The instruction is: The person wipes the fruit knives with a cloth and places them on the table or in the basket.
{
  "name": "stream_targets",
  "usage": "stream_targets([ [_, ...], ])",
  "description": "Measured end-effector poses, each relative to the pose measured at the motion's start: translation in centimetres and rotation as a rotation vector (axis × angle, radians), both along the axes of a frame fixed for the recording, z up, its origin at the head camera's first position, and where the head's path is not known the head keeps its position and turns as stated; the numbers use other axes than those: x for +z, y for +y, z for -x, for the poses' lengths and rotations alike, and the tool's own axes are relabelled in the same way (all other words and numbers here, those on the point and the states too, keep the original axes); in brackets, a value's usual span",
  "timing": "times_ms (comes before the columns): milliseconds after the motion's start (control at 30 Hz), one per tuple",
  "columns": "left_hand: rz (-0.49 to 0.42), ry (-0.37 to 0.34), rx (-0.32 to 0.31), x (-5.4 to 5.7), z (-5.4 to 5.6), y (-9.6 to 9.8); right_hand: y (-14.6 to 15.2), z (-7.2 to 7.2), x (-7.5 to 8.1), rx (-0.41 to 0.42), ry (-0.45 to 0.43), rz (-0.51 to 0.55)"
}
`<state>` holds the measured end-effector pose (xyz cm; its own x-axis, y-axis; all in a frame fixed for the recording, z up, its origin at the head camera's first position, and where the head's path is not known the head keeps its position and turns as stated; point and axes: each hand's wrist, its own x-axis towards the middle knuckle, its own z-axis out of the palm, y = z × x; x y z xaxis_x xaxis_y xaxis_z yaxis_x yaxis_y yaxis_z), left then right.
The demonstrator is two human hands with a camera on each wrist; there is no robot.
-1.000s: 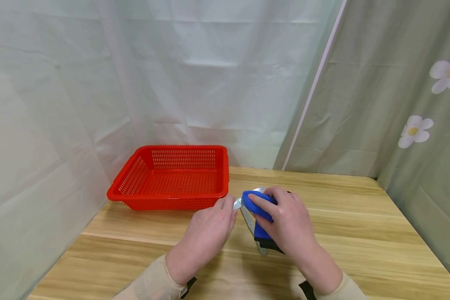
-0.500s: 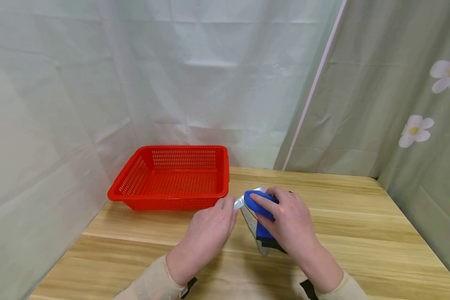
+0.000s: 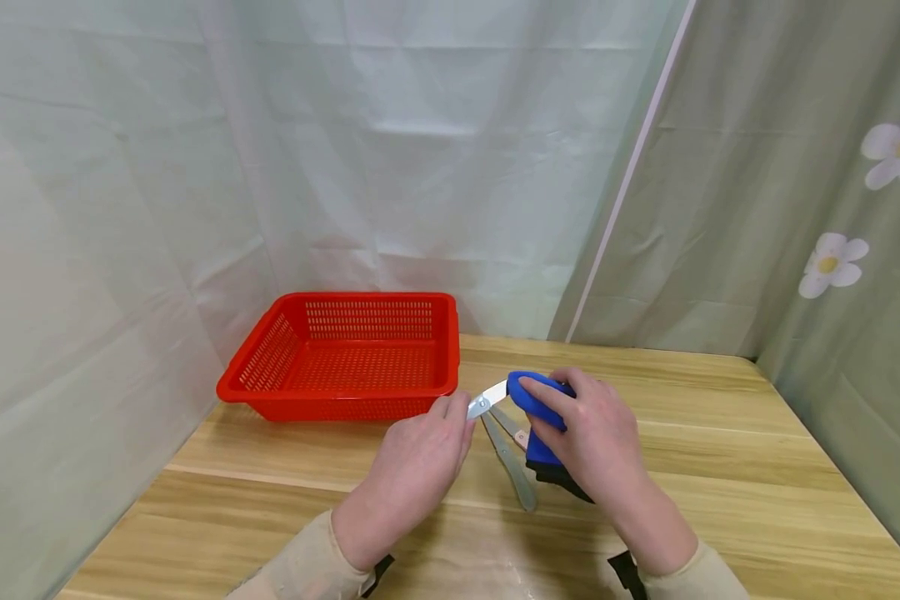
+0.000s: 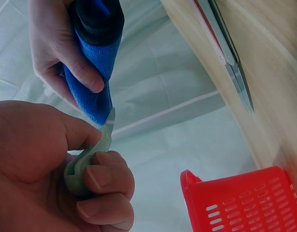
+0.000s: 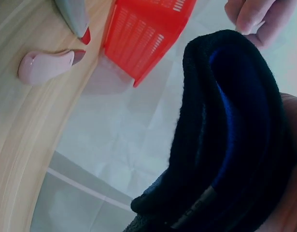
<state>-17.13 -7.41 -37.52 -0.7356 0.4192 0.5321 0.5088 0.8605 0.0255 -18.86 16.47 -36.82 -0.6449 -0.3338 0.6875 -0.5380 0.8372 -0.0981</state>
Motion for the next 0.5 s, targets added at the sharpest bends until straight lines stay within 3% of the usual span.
stream_targets([
  [300,0.000,0.034,0.001,0.1,-0.1,-0.1,1.1,0.6,0.1,-0.029,0.004,0.032],
  [500,0.002,0.042,0.003,0.0,0.0,-0.1,1.6,0.5,0.1,-0.064,-0.040,0.039],
])
